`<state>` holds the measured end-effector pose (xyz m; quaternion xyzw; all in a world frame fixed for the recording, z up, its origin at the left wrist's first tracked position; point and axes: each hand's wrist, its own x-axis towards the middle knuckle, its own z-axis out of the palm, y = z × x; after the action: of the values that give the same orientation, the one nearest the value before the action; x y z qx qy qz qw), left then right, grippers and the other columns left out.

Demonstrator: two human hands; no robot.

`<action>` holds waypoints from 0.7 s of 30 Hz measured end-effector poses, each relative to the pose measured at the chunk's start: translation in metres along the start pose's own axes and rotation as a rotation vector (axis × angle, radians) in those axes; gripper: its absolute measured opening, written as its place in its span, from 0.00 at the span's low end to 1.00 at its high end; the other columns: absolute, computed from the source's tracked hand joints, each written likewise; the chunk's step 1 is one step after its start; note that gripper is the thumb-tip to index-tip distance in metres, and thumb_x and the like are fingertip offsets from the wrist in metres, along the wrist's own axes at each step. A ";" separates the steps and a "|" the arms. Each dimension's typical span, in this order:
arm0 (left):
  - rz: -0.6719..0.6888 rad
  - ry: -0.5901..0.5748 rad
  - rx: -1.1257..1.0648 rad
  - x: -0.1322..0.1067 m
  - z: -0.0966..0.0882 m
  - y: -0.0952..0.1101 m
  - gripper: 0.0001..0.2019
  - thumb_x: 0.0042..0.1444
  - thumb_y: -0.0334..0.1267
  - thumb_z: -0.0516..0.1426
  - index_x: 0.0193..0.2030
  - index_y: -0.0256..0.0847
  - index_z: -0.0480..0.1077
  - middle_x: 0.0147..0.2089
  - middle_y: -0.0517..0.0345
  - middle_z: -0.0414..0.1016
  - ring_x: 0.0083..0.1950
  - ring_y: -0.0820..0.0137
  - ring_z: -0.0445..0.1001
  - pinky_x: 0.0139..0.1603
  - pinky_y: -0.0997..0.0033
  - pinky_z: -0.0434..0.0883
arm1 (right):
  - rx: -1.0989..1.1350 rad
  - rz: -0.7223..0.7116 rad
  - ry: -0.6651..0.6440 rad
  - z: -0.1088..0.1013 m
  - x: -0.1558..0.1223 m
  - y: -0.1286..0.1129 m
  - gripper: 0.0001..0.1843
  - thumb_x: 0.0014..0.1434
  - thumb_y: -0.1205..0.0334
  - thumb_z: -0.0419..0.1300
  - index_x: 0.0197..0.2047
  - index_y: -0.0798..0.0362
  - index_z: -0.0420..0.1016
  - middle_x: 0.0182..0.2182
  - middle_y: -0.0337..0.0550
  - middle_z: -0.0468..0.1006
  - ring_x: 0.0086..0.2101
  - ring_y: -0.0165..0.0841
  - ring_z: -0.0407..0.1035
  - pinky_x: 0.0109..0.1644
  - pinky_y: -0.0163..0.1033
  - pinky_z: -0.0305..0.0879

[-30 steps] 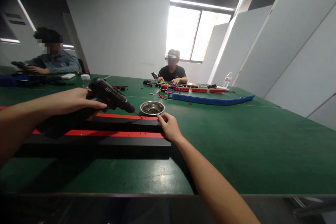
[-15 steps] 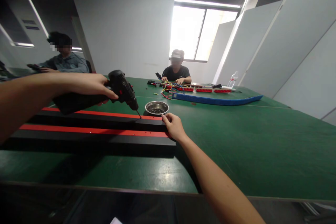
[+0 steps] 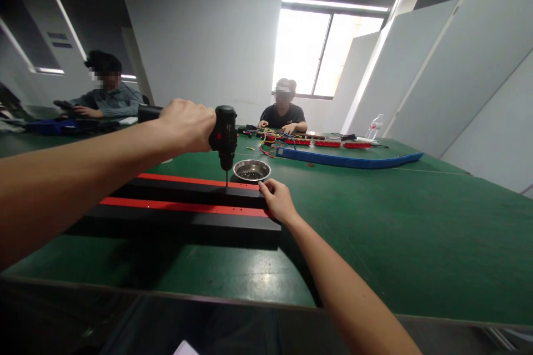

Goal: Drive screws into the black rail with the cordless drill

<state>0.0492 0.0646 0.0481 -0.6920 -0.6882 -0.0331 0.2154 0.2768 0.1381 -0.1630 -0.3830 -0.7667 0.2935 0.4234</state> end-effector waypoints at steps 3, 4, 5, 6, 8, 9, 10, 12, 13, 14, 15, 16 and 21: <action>0.030 0.009 -0.001 0.002 -0.001 0.000 0.24 0.58 0.51 0.58 0.48 0.27 0.77 0.47 0.26 0.79 0.49 0.48 0.75 0.50 0.56 0.62 | 0.005 -0.001 0.005 0.001 0.000 0.000 0.24 0.65 0.41 0.56 0.30 0.53 0.73 0.24 0.40 0.74 0.26 0.33 0.64 0.32 0.37 0.57; 0.035 0.010 0.004 0.003 -0.001 0.000 0.25 0.58 0.52 0.58 0.47 0.27 0.77 0.46 0.26 0.79 0.48 0.48 0.75 0.49 0.55 0.62 | 0.005 -0.001 0.007 0.001 0.000 -0.001 0.24 0.65 0.41 0.56 0.30 0.53 0.73 0.24 0.40 0.74 0.26 0.33 0.64 0.32 0.37 0.57; 0.038 0.011 0.009 0.002 -0.002 0.000 0.26 0.58 0.53 0.57 0.46 0.27 0.77 0.46 0.25 0.79 0.48 0.47 0.75 0.49 0.55 0.62 | 0.005 -0.001 0.008 0.001 -0.001 -0.001 0.24 0.65 0.41 0.56 0.30 0.53 0.73 0.24 0.40 0.74 0.26 0.33 0.64 0.32 0.37 0.57; 0.037 0.011 0.014 0.002 -0.002 -0.001 0.26 0.58 0.53 0.57 0.46 0.27 0.77 0.46 0.25 0.79 0.48 0.47 0.75 0.49 0.55 0.62 | 0.004 -0.001 0.008 0.002 -0.001 -0.001 0.24 0.65 0.41 0.56 0.30 0.53 0.73 0.24 0.40 0.73 0.26 0.33 0.64 0.32 0.37 0.56; 0.032 0.010 0.021 0.000 -0.003 -0.001 0.27 0.58 0.55 0.57 0.46 0.27 0.77 0.46 0.26 0.79 0.48 0.48 0.75 0.48 0.55 0.62 | 0.005 -0.001 0.009 0.002 -0.001 -0.002 0.23 0.65 0.42 0.56 0.29 0.53 0.73 0.23 0.39 0.73 0.26 0.33 0.64 0.32 0.37 0.56; 0.028 0.009 0.020 0.000 -0.003 -0.001 0.27 0.58 0.55 0.57 0.46 0.27 0.77 0.46 0.27 0.79 0.48 0.49 0.75 0.48 0.56 0.62 | 0.006 -0.001 0.008 0.002 -0.001 -0.002 0.23 0.65 0.42 0.56 0.29 0.53 0.73 0.23 0.39 0.73 0.27 0.33 0.64 0.32 0.37 0.56; 0.022 0.008 0.017 -0.001 -0.003 -0.002 0.27 0.58 0.56 0.57 0.46 0.28 0.77 0.47 0.27 0.79 0.48 0.50 0.75 0.49 0.57 0.62 | 0.007 0.001 0.009 0.002 -0.001 -0.002 0.23 0.65 0.42 0.56 0.29 0.53 0.73 0.23 0.39 0.73 0.27 0.33 0.64 0.32 0.37 0.57; 0.010 0.006 0.006 -0.001 -0.002 -0.002 0.27 0.58 0.56 0.57 0.46 0.29 0.77 0.47 0.28 0.79 0.49 0.51 0.75 0.49 0.58 0.62 | 0.008 0.006 0.009 0.002 -0.001 -0.002 0.23 0.65 0.42 0.56 0.29 0.53 0.73 0.24 0.40 0.73 0.27 0.33 0.64 0.32 0.37 0.57; 0.004 0.007 0.002 -0.001 -0.002 -0.002 0.27 0.57 0.56 0.58 0.46 0.30 0.77 0.47 0.28 0.79 0.49 0.51 0.74 0.50 0.59 0.62 | 0.008 0.008 0.008 0.001 -0.001 -0.002 0.24 0.65 0.42 0.56 0.29 0.53 0.73 0.24 0.40 0.74 0.27 0.33 0.65 0.32 0.37 0.57; -0.002 0.006 -0.002 0.000 -0.002 -0.002 0.27 0.56 0.56 0.59 0.46 0.30 0.77 0.47 0.28 0.79 0.49 0.51 0.74 0.50 0.59 0.62 | 0.007 0.009 0.006 0.001 0.000 -0.001 0.24 0.65 0.42 0.56 0.30 0.53 0.73 0.24 0.40 0.74 0.27 0.33 0.65 0.32 0.37 0.57; -0.003 0.004 -0.004 0.000 -0.001 -0.003 0.27 0.56 0.56 0.59 0.46 0.30 0.77 0.48 0.28 0.79 0.49 0.50 0.74 0.51 0.59 0.62 | 0.004 0.010 0.003 0.001 0.000 -0.001 0.24 0.65 0.41 0.56 0.30 0.53 0.73 0.24 0.40 0.74 0.27 0.33 0.65 0.32 0.37 0.57; -0.002 0.003 -0.006 -0.001 -0.001 -0.003 0.27 0.56 0.56 0.59 0.47 0.30 0.77 0.48 0.28 0.79 0.50 0.50 0.74 0.51 0.58 0.62 | 0.000 0.008 0.001 0.001 0.000 -0.001 0.24 0.65 0.41 0.56 0.30 0.53 0.73 0.24 0.41 0.74 0.27 0.33 0.65 0.32 0.37 0.57; 0.003 -0.021 -0.001 -0.003 -0.003 -0.004 0.27 0.57 0.54 0.57 0.49 0.30 0.77 0.47 0.28 0.79 0.49 0.48 0.75 0.50 0.55 0.63 | 0.014 -0.007 0.004 0.002 0.000 0.000 0.24 0.65 0.40 0.56 0.30 0.53 0.74 0.25 0.41 0.75 0.28 0.33 0.66 0.33 0.37 0.59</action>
<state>0.0463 0.0606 0.0509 -0.6935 -0.6894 -0.0261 0.2078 0.2753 0.1383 -0.1641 -0.3781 -0.7651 0.2966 0.4286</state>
